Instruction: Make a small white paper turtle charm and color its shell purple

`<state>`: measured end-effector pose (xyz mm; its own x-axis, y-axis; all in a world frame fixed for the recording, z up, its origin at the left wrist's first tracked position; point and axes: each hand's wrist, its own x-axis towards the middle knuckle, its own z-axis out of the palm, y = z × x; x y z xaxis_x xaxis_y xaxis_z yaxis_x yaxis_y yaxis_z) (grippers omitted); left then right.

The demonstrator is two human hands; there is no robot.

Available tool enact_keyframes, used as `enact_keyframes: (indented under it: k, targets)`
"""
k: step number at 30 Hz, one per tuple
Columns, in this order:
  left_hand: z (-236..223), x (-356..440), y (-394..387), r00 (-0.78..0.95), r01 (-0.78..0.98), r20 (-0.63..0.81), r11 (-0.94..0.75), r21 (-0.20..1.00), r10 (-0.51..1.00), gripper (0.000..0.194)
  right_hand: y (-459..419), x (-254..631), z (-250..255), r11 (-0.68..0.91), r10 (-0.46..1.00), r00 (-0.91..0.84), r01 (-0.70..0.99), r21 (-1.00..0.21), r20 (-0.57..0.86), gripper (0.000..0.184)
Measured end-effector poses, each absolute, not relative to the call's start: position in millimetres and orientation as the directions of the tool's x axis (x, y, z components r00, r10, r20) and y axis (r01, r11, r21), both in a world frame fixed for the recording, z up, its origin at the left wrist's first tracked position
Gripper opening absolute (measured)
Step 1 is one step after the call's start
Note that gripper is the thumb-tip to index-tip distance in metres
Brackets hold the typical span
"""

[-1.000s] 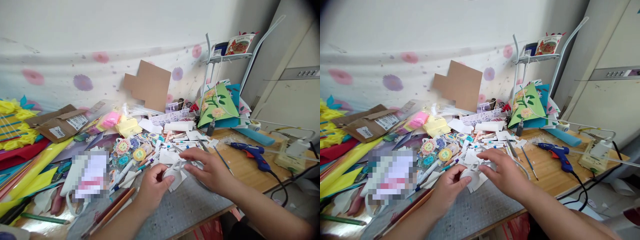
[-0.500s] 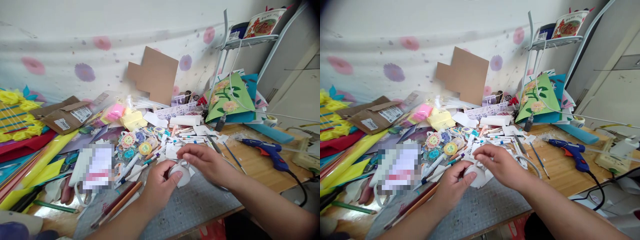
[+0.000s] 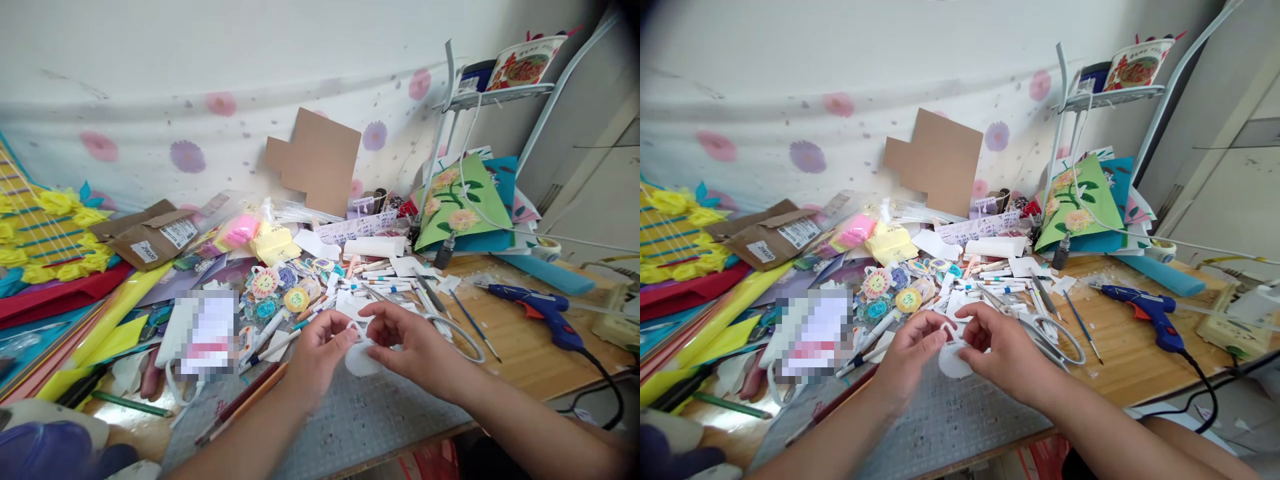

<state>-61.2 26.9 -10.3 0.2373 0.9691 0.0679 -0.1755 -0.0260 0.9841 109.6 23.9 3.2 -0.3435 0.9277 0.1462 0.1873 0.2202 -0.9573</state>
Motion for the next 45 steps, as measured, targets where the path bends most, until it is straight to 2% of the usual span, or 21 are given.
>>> enact_keyframes:
  k: [4,9,15,21,25,28,34,39,42,45]
  targets:
    - [-9,-62,31,0.279,-0.251,-0.029,0.103,0.962,0.96,0.017,22,112,2,0.229,0.922,-0.36,0.199,-0.953,0.146,0.036]
    - [-5,-66,34,0.382,-0.232,-0.068,0.167,0.958,0.922,0.02,24,114,-7,0.188,0.917,-0.379,0.139,-0.972,0.123,0.036]
    - [2,-75,36,0.414,-0.027,-0.028,0.043,0.999,0.91,0.034,22,117,-15,0.107,0.929,-0.359,0.033,-0.994,0.088,0.035]
    - [6,-70,24,0.392,0.156,-0.031,-0.033,0.987,0.919,0.015,18,119,-11,0.108,0.94,-0.321,-0.033,-0.994,0.113,0.034]
    - [13,-65,14,0.349,0.316,0.037,-0.155,0.936,0.936,0.012,16,117,-6,0.101,0.946,-0.298,-0.104,-0.99,0.127,0.033]
    - [15,-62,13,0.345,0.374,0.051,-0.187,0.908,0.937,0.011,15,115,-4,0.083,0.958,-0.257,-0.17,-0.982,0.125,0.033]
    - [11,-60,13,0.317,0.319,0.019,-0.125,0.94,0.948,0.014,13,117,-2,0.023,0.974,-0.212,-0.247,-0.969,0.077,0.028]
    - [5,-63,6,0.222,0.235,0.002,-0.056,0.97,0.975,0.02,11,118,-5,-0.04,0.955,-0.296,-0.175,-0.984,0.014,0.039]
    - [-2,-65,-5,0.18,0.107,-0.022,0.003,0.994,0.983,0.021,8,115,-8,-0.033,0.944,-0.331,-0.106,-0.994,0.004,0.043]
    - [-9,-68,-19,0.231,-0.082,-0.081,0.103,0.991,0.97,0.03,6,112,-11,-0.003,0.949,-0.315,-0.066,-0.998,0.018,0.043]
